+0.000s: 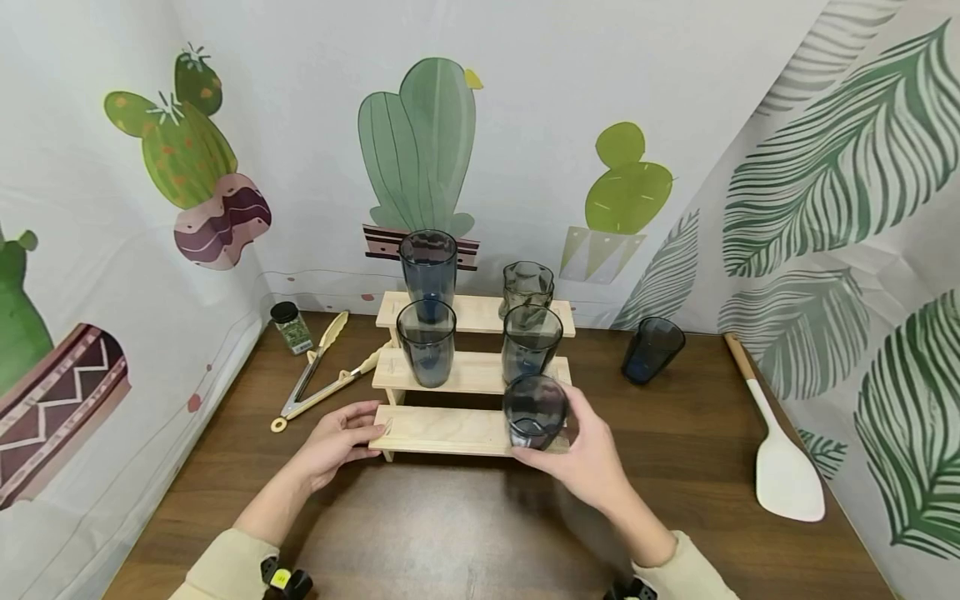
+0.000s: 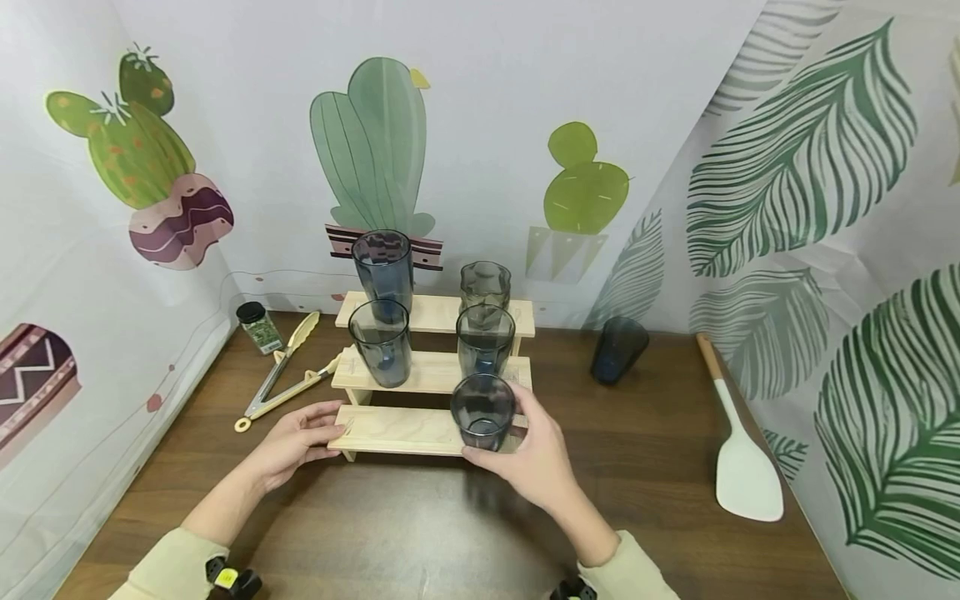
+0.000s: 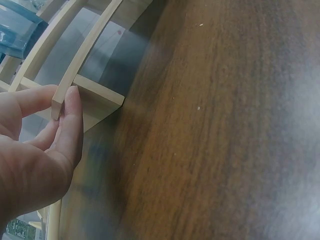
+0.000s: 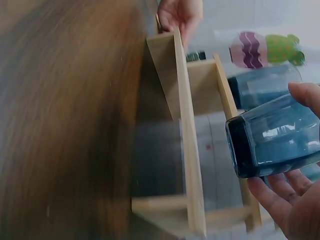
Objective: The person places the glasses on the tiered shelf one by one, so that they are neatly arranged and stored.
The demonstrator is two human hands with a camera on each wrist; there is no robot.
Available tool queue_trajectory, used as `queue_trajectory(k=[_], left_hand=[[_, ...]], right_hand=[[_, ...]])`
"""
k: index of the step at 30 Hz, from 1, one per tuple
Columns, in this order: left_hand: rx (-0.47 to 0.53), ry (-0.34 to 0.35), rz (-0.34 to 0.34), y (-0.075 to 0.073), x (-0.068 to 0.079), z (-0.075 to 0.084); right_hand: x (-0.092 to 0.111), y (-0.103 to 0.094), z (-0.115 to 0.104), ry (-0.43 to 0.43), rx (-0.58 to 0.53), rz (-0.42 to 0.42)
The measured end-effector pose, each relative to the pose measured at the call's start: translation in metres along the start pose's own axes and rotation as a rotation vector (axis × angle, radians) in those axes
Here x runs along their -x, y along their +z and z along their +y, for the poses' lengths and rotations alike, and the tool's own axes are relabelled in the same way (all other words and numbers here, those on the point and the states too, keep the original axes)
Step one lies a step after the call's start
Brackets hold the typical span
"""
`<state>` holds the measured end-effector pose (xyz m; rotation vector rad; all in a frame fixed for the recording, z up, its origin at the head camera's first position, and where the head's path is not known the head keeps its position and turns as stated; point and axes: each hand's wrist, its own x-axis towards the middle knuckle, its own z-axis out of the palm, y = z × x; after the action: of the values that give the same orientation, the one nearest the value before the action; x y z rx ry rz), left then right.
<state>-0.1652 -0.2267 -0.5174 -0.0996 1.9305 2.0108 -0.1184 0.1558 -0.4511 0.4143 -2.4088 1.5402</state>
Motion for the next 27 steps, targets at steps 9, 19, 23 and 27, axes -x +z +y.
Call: queue_trajectory(k=[9, 19, 23, 27], left_hand=[[-0.006, 0.002, 0.003, 0.0, 0.001, 0.0], [-0.004, 0.002, 0.0, 0.001, 0.001, 0.0], [-0.002, 0.002, 0.0, 0.0, 0.001, 0.0], [-0.004, 0.005, 0.0, 0.0, 0.001, 0.0]], right_hand=[[-0.012, 0.049, -0.003, -0.009, -0.077, -0.104], [-0.02, 0.088, -0.005, -0.003, -0.115, -0.13], [-0.023, 0.098, -0.008, -0.007, -0.131, -0.149], [-0.025, 0.107, -0.012, -0.008, -0.16, -0.162]])
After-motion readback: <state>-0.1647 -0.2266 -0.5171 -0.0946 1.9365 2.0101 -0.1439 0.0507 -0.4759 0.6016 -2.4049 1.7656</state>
